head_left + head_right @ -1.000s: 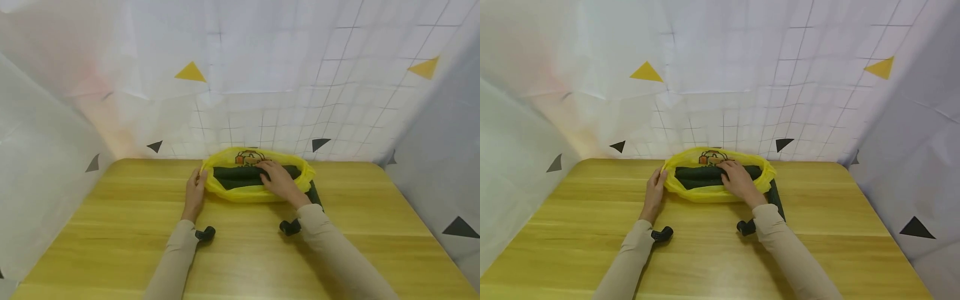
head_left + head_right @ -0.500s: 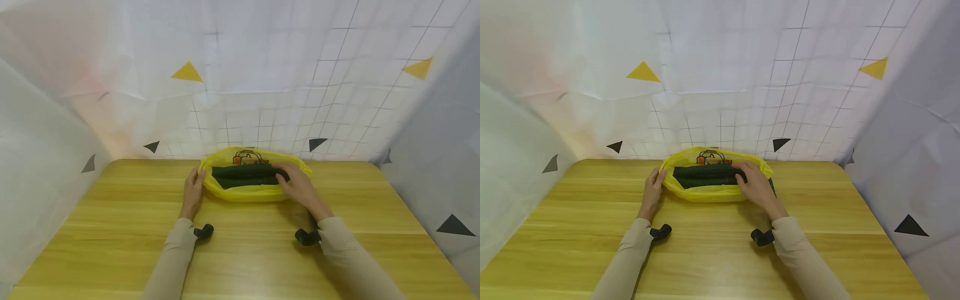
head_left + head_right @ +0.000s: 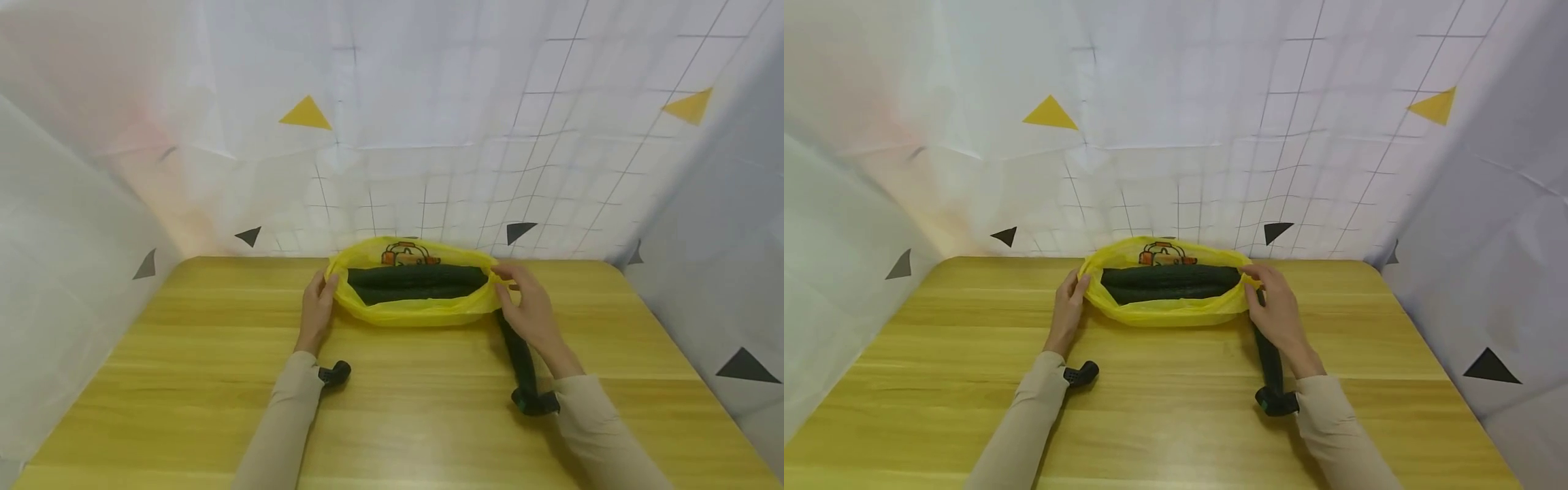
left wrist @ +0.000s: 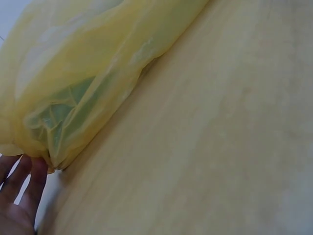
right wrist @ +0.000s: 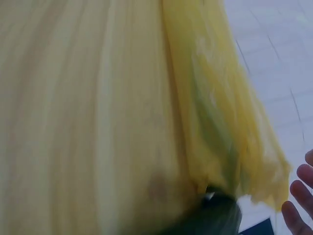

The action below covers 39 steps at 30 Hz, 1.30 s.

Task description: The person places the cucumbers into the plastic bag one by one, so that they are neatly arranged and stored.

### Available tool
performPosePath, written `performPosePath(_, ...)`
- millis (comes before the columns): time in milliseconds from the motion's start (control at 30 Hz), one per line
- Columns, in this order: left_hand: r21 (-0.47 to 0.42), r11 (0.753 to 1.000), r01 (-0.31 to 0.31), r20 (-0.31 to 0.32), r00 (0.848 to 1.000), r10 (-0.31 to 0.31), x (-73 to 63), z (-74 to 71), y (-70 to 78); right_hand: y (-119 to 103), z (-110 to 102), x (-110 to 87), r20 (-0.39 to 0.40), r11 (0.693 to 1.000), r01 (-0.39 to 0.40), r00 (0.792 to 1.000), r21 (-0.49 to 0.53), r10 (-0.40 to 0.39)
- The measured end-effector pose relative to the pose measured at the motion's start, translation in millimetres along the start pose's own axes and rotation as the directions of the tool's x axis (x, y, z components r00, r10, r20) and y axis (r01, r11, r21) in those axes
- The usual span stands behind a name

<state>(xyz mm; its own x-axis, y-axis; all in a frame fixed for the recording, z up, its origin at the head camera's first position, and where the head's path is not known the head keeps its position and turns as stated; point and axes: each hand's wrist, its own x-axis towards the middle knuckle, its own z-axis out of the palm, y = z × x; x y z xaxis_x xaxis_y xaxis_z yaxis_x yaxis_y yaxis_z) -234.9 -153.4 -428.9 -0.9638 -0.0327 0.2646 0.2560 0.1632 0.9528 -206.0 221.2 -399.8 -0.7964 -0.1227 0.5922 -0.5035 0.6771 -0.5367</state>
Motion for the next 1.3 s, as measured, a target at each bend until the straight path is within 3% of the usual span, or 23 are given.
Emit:
performPosePath(167,0.013,1.000,-0.010,-0.008,1.000,0.010,3.9,1.0,1.3,16.5,-10.9,-13.6,0.074,0.994,-0.107,0.992,0.018,0.106)
performPosePath(300,0.026,1.000,-0.015,-0.014,1.000,0.016,5.8,1.6,0.9,25.0,-18.3,-23.1,0.167,0.982,-0.188,0.969,0.015,0.183)
performPosePath(400,0.026,0.999,-0.022,-0.010,1.000,0.023,7.1,1.5,-0.2,28.4,-22.9,-28.9,0.276,0.964,-0.266,0.925,-0.018,0.260)
performPosePath(533,0.007,1.000,-0.027,0.001,1.000,0.027,8.7,1.2,-2.2,30.7,-26.8,-33.7,0.419,0.930,-0.350,0.832,-0.109,0.362)
performPosePath(600,0.001,1.000,-0.030,0.005,1.000,0.030,9.3,1.2,-3.0,31.3,-27.1,-33.9,0.454,0.918,-0.369,0.800,-0.147,0.393)
performPosePath(867,0.000,0.999,-0.050,0.013,0.999,0.050,10.0,2.7,-2.7,28.5,-24.8,-29.3,0.507,0.889,-0.412,0.733,-0.199,0.453)
performPosePath(967,0.002,0.999,-0.049,0.026,0.998,0.049,10.1,3.1,-2.4,26.6,-24.7,-28.3,0.517,0.882,-0.419,0.718,-0.215,0.467)
performPosePath(1100,0.003,0.999,-0.048,0.035,0.998,0.047,9.2,2.7,-2.1,25.9,-23.8,-28.6,0.523,0.885,-0.403,0.715,-0.232,0.463)
performPosePath(1300,0.001,0.999,-0.044,0.036,0.998,0.044,8.2,1.7,-1.7,29.4,-21.6,-28.4,0.519,0.899,-0.375,0.734,-0.227,0.438)
